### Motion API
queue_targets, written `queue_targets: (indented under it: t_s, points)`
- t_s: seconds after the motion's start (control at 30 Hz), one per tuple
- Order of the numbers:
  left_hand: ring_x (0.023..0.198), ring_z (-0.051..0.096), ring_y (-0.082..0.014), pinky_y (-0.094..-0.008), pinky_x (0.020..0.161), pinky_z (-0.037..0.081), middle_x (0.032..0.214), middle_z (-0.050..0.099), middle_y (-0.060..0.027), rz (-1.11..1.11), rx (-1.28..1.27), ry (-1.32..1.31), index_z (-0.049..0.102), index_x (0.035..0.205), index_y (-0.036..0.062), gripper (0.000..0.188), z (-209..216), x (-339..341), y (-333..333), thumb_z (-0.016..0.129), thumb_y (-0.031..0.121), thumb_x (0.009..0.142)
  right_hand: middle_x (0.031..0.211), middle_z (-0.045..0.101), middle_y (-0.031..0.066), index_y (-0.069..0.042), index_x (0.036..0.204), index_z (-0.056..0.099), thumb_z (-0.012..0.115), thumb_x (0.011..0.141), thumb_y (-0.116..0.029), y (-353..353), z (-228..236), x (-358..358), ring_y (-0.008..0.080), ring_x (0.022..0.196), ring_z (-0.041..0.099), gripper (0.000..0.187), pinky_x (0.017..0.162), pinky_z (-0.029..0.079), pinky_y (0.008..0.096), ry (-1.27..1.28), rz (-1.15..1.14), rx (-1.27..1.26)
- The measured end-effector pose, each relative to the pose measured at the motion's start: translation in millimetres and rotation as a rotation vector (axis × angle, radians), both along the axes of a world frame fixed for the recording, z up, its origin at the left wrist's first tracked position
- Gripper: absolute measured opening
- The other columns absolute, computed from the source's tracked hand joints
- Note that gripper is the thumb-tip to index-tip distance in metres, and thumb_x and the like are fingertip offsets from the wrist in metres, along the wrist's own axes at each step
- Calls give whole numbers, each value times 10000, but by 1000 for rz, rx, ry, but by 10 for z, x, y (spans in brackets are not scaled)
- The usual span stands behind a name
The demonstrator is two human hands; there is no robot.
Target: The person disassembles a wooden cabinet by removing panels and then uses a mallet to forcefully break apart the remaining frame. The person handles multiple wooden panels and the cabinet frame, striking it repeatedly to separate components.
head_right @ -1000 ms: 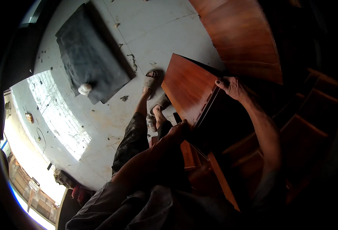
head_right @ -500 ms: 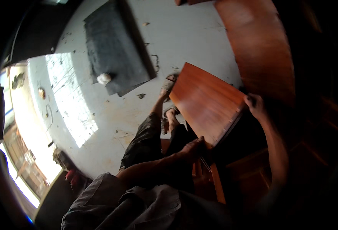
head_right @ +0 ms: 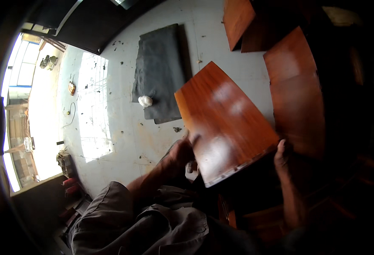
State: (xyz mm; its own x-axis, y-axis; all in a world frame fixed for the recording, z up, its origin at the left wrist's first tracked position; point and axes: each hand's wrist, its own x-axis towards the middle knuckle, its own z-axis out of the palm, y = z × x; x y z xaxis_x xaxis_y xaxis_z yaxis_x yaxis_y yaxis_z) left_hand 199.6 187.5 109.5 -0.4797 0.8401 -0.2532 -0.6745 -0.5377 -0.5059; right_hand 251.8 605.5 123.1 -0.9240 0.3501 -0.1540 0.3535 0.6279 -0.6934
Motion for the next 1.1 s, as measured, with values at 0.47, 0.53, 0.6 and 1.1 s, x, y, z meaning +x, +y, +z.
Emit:
queue_targets:
  t_s: [0.47,0.53,0.6,1.1]
  points:
    - [928,669,-188,-325,816,557,1069,684,-123,175,-941,467,648,1125,-35,303,942,-2044,-471,635,229,977,1500,387,219,69,1433,412,479,1012,-400,-944,541,-890,330,1377,376,634,1144,291,396,-251,1,-321]
    - [593,605,-128,-293,517,507,744,643,-42,123,-1143,609,684,892,1,199,1047,-2301,-636,691,193,942,1522,363,205,67,1444,396,546,991,-405,-1227,710,-1062,310,1405,344,671,1156,268,384,-432,36,-400]
    - [535,572,-115,-285,474,475,684,617,-27,107,-1178,737,672,826,10,226,1168,-2602,-873,694,202,941,1541,337,196,66,1469,357,625,958,-404,-1833,992,-1364,292,1432,304,744,1165,247,373,-464,4,-477]
    - [704,658,-104,-264,592,525,834,716,-58,85,-1512,902,718,983,-28,277,-79,-3994,-2723,781,217,873,1228,579,133,41,1214,493,769,869,-403,-4020,-1040,-3294,234,1151,524,627,1038,379,336,-235,106,-640]
